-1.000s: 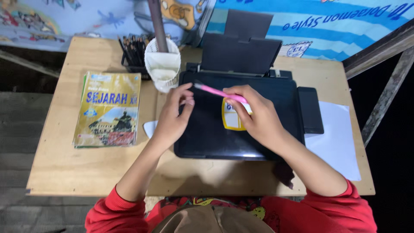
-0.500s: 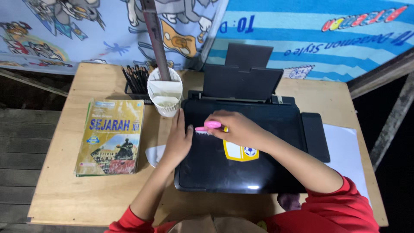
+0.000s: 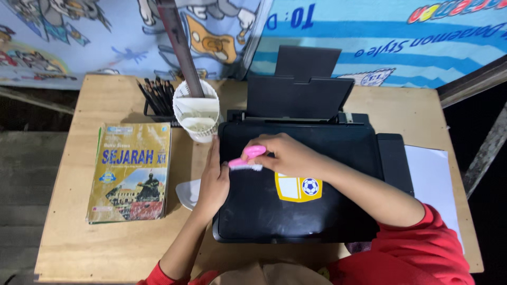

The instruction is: The person uses a small pink brush to wipe the exterior and interior surfaces of a black printer. They then open the printer lid and remove a single sheet of white paper from the paper tray.

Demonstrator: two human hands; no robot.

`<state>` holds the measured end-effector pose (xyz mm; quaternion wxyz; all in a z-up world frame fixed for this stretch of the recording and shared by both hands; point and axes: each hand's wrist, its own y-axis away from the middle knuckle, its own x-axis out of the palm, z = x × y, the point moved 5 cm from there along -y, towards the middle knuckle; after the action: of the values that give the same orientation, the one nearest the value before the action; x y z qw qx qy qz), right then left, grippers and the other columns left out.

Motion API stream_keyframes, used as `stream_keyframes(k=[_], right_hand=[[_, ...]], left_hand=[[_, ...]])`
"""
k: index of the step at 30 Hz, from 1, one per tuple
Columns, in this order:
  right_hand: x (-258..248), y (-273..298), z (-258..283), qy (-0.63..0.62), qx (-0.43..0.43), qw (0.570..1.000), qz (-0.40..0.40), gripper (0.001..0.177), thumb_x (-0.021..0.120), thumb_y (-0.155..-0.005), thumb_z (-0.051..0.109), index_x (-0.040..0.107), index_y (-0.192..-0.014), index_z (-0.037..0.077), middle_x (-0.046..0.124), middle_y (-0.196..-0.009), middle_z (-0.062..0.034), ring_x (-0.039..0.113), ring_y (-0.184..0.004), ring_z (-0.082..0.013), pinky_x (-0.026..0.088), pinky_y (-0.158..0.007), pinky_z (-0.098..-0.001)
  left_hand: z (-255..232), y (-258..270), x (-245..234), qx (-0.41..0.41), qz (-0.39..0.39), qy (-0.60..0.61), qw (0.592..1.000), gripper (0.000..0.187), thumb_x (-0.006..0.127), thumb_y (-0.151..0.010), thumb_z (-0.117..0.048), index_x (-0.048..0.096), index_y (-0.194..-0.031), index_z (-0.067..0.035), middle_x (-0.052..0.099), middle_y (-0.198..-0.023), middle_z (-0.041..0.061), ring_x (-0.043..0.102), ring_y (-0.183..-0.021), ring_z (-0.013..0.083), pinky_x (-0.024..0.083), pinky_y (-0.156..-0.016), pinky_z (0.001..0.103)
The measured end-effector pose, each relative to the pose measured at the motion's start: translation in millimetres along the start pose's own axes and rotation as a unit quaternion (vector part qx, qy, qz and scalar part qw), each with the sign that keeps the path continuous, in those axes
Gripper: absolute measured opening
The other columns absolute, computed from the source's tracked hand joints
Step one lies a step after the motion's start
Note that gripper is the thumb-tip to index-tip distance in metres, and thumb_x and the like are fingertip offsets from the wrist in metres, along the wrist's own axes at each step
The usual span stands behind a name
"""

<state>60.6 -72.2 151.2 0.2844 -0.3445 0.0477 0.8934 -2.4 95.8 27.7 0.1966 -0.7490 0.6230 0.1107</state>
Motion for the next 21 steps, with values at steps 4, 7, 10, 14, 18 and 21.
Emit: stream_keyframes(k=[4, 7, 10, 14, 18, 21], right_hand=[[-6, -15, -14, 0.005, 0.007, 1.000, -0.014, 0.016, 0.067, -0.094, 0.008, 0.071, -0.109, 0.009, 0.075, -0.100, -0.0089, 0.076, -0.090, -0.0251, 0.057, -0.078, -0.0355], [-14, -27, -23, 0.029, 0.023, 0.999, -0.024, 0.018, 0.065, -0.094, 0.004, 0.070, -0.111, 0.008, 0.076, -0.103, -0.0095, 0.077, -0.092, -0.0253, 0.058, -0.079, -0.0353], [-22, -37, -25, 0.050, -0.005, 0.997, -0.066, 0.026, 0.064, -0.093, 0.000, 0.069, -0.117, 0.007, 0.075, -0.112, -0.0100, 0.076, -0.099, -0.0286, 0.059, -0.083, -0.0365], [-25, -31, -17, 0.175, -0.108, 0.972, -0.110, 0.038, 0.067, -0.084, -0.004, 0.068, -0.119, 0.011, 0.071, -0.127, -0.0074, 0.074, -0.105, -0.0329, 0.061, -0.088, -0.0394], [-6, -11, -18, 0.249, -0.089, 0.963, -0.054, 0.053, 0.068, -0.075, -0.008, 0.070, -0.123, 0.013, 0.069, -0.132, -0.0064, 0.073, -0.097, -0.0324, 0.062, -0.081, -0.0404], [21, 10, -2, 0.240, -0.141, 0.961, 0.001, 0.042, 0.071, -0.069, -0.006, 0.068, -0.108, 0.011, 0.073, -0.130, -0.0037, 0.073, -0.103, -0.0315, 0.063, -0.082, -0.0383]], left_hand=[[-6, 2, -1, -0.007, 0.002, -0.024, 1.000, 0.067, 0.048, -0.097, -0.005, 0.026, -0.160, -0.005, 0.024, -0.170, 0.018, 0.027, -0.156, 0.0358, 0.027, -0.123, 0.040], [-9, 2, -1, 0.000, 0.004, -0.053, 0.999, 0.067, 0.048, -0.098, -0.005, 0.026, -0.160, -0.003, 0.023, -0.170, 0.019, 0.026, -0.156, 0.0366, 0.026, -0.124, 0.041], [-9, 1, -1, -0.001, 0.009, -0.072, 0.997, 0.068, 0.048, -0.097, -0.005, 0.025, -0.160, -0.003, 0.022, -0.170, 0.020, 0.027, -0.155, 0.0369, 0.027, -0.123, 0.041], [-10, 3, 0, -0.005, 0.012, -0.059, 0.998, 0.068, 0.047, -0.097, -0.006, 0.024, -0.161, -0.003, 0.023, -0.170, 0.020, 0.028, -0.155, 0.0370, 0.028, -0.123, 0.040], [-12, 2, -4, -0.001, -0.001, -0.025, 1.000, 0.066, 0.047, -0.099, -0.005, 0.024, -0.161, -0.002, 0.023, -0.170, 0.020, 0.025, -0.157, 0.0373, 0.023, -0.125, 0.041], [-19, 2, -11, 0.021, -0.022, -0.014, 0.999, 0.060, 0.045, -0.106, -0.005, 0.026, -0.162, -0.003, 0.023, -0.171, 0.020, 0.023, -0.158, 0.0377, 0.020, -0.127, 0.042]])
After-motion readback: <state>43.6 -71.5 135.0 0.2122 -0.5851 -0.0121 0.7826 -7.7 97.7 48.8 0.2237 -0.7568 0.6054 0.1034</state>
